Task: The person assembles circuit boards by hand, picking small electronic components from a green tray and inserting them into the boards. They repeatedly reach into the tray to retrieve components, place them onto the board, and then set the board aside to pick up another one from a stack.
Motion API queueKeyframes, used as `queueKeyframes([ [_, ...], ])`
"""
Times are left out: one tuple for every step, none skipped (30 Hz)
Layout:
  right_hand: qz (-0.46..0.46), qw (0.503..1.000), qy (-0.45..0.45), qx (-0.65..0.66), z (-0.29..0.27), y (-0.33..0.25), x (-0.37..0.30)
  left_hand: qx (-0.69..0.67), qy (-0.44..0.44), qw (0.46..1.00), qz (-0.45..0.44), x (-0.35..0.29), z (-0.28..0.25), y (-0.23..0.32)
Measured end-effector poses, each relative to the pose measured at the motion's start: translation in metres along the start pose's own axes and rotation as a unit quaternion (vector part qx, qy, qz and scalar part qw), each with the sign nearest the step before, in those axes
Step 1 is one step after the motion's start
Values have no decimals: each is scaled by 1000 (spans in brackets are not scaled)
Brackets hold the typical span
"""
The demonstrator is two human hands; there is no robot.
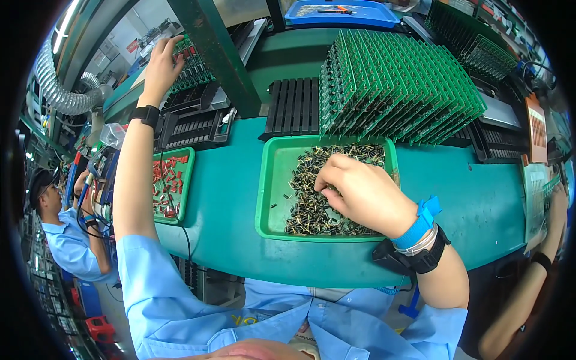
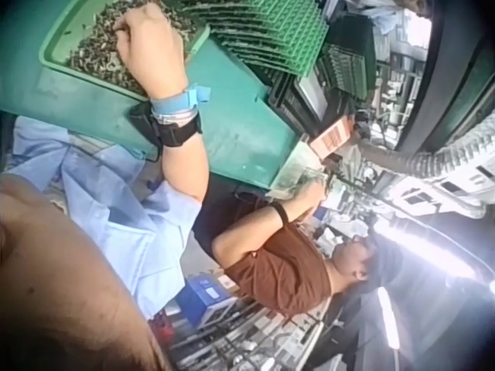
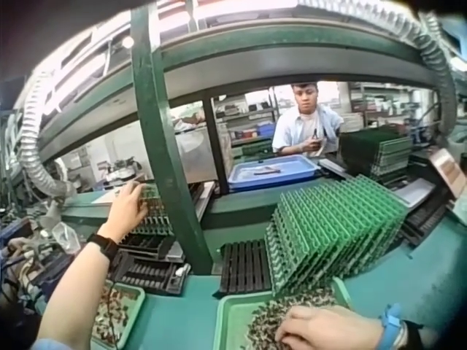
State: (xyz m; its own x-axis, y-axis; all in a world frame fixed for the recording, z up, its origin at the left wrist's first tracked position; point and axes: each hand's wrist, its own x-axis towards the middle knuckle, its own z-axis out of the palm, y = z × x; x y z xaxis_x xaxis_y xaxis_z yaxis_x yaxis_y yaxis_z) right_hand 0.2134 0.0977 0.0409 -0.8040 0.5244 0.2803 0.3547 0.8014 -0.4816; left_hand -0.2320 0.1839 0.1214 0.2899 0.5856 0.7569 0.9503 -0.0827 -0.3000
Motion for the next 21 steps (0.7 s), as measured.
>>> queueKeyframes([
  [-20,999,29,-4,1,1,1,-1,1,1000,0,1,0,0],
  [-41,997,57,-9,1,2,1,1,-7,1000,-24,3,0,0],
  [-41,997,57,-10,0,1,1,3,-15,999,-48,4,1,-1],
  [-19,999,43,7,-1,0,1,6,-23,997,-73,6,2,-1],
  [4,999,29,25,-1,-1,2,5,-22,997,-73,7,3,-3],
  [27,999,15,42,-2,-1,2,11,-18,989,-143,9,5,-5],
  [28,999,16,42,-2,0,2,17,-14,977,-213,11,7,-6],
  [33,997,18,65,-1,1,2,22,-10,960,-280,13,11,-8],
  [39,995,21,89,0,1,3,20,-10,960,-278,15,20,-4],
  [43,992,22,114,1,1,3,72,81,929,-354,14,33,2],
  [41,992,22,116,1,0,3,124,171,881,-424,13,43,8],
  [31,992,30,118,1,-1,4,174,258,817,-486,13,47,8],
  [24,992,39,119,1,0,4,174,258,818,-485,15,49,7],
  [17,991,48,120,1,1,5,186,155,835,-493,18,48,3],
  [18,991,50,120,1,2,4,196,50,844,-497,20,47,-1],
  [8,993,51,105,1,2,4,204,-55,843,-495,23,43,-7],
  [-3,994,52,91,2,3,4,211,-158,833,-487,25,39,-13],
  [-14,996,53,76,2,4,4,215,-261,813,-474,27,35,-17],
  [-14,996,54,76,3,5,4,218,-360,784,-456,30,31,-20],
  [-14,995,68,70,5,6,4,216,-457,748,-431,35,29,-16],
  [-14,994,83,63,6,8,3,214,-457,750,-427,41,27,-11],
])
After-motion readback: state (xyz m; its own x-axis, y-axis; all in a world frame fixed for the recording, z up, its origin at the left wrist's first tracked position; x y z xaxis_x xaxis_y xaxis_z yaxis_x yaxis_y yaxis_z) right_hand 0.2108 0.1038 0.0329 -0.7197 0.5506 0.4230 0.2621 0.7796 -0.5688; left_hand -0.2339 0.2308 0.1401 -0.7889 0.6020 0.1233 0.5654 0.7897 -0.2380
